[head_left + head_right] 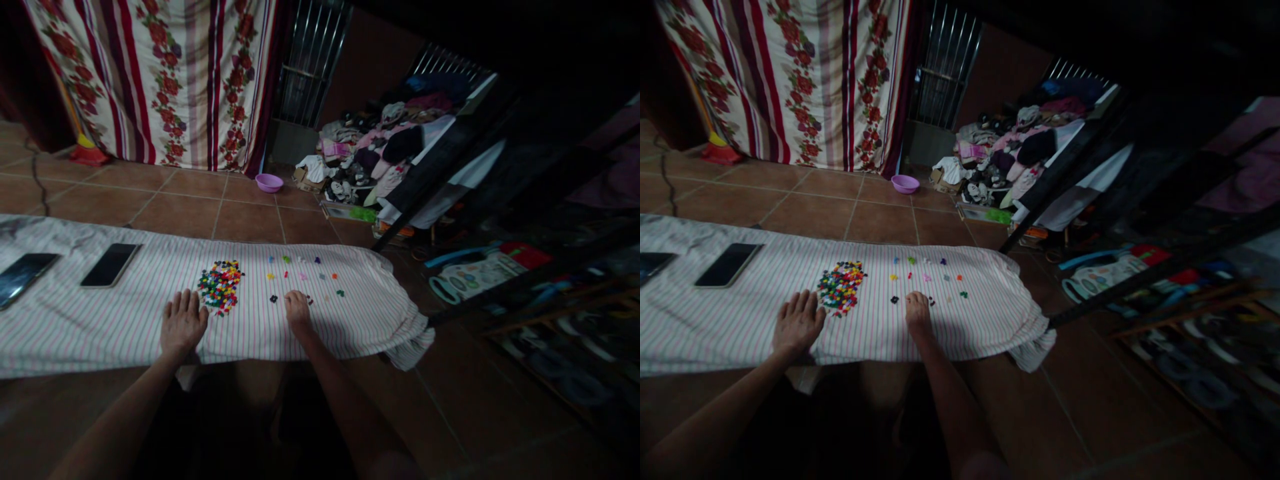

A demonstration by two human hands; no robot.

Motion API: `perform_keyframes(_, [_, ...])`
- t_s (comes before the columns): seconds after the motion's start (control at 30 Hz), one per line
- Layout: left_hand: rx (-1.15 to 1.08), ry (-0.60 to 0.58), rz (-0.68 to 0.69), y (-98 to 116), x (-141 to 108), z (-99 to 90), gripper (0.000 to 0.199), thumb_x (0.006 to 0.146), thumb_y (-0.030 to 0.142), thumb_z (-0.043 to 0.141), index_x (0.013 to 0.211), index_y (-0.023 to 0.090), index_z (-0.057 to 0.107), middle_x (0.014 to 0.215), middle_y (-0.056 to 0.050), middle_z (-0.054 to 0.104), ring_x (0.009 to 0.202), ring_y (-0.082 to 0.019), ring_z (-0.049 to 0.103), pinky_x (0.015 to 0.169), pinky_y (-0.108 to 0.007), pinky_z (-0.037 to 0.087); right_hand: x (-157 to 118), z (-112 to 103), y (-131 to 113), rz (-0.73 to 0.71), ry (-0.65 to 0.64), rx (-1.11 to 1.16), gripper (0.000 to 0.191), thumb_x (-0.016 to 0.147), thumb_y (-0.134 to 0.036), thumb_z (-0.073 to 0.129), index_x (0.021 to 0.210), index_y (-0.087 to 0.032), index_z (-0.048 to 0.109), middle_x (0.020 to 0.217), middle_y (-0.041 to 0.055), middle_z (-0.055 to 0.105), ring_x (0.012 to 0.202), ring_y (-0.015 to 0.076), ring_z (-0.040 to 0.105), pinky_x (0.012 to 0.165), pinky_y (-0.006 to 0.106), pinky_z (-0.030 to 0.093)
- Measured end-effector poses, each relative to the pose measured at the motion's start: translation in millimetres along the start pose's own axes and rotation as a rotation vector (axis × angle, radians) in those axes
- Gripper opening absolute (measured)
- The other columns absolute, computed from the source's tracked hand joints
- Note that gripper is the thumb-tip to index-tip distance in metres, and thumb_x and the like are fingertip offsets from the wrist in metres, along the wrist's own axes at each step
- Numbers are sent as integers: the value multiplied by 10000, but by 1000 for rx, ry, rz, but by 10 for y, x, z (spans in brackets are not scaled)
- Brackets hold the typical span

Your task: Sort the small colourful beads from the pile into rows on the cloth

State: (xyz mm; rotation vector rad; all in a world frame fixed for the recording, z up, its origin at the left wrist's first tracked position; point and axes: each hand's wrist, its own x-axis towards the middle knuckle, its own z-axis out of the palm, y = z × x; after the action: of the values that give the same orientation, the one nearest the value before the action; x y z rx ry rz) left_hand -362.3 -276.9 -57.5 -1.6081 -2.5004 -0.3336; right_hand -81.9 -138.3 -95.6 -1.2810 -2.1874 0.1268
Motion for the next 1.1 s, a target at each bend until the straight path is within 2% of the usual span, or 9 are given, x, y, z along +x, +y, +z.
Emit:
perform_keyframes(0.23, [-11, 2, 3, 2, -1, -15, 610, 906, 383, 282, 1376, 61, 501, 1468, -174, 470, 1412, -319, 353, 1155, -467, 242, 3, -3, 6, 14, 9, -5, 251, 904, -97, 455, 987, -187, 674, 983, 86, 607, 941, 215, 522, 883, 339, 421])
perform_keyframes(0.4, [11, -2, 6, 1, 0, 2, 623, 910, 389, 263, 1375, 51, 503, 1466, -178, 472, 1411, -332, 350, 1154, -474, 238, 15, 60, 57, 7, 15, 8, 197, 902, -104, 470, 914, -171, 654, 968, 90, 610, 961, 218, 522, 890, 340, 417])
perform_keyframes(0.63, [11, -9, 9, -5, -5, -2, 614, 901, 388, 288, 1379, 64, 498, 1469, -169, 471, 1414, -322, 350, 1157, -466, 242, 21, 114, 126, -37, 16, 41, 230, 922, -109, 438, 960, -178, 654, 987, 79, 640, 980, 212, 541, 895, 338, 423])
perform_keyframes(0.83, [11, -19, 7, -2, 8, 1, 629, 905, 398, 265, 1374, 51, 501, 1466, -186, 469, 1416, -331, 343, 1149, -481, 253, 46, 169, 97, 27, 42, 5, 187, 929, -135, 487, 867, -191, 654, 916, 69, 623, 922, 209, 524, 856, 328, 414])
perform_keyframes(1.1, [13, 8, 11, -4, -10, 28, 633, 926, 405, 231, 1377, 52, 499, 1462, -182, 475, 1425, -319, 328, 1155, -471, 238, 37, 170, 65, 24, 93, 3, 175, 939, -158, 496, 849, -188, 642, 952, 79, 627, 927, 212, 516, 864, 333, 409])
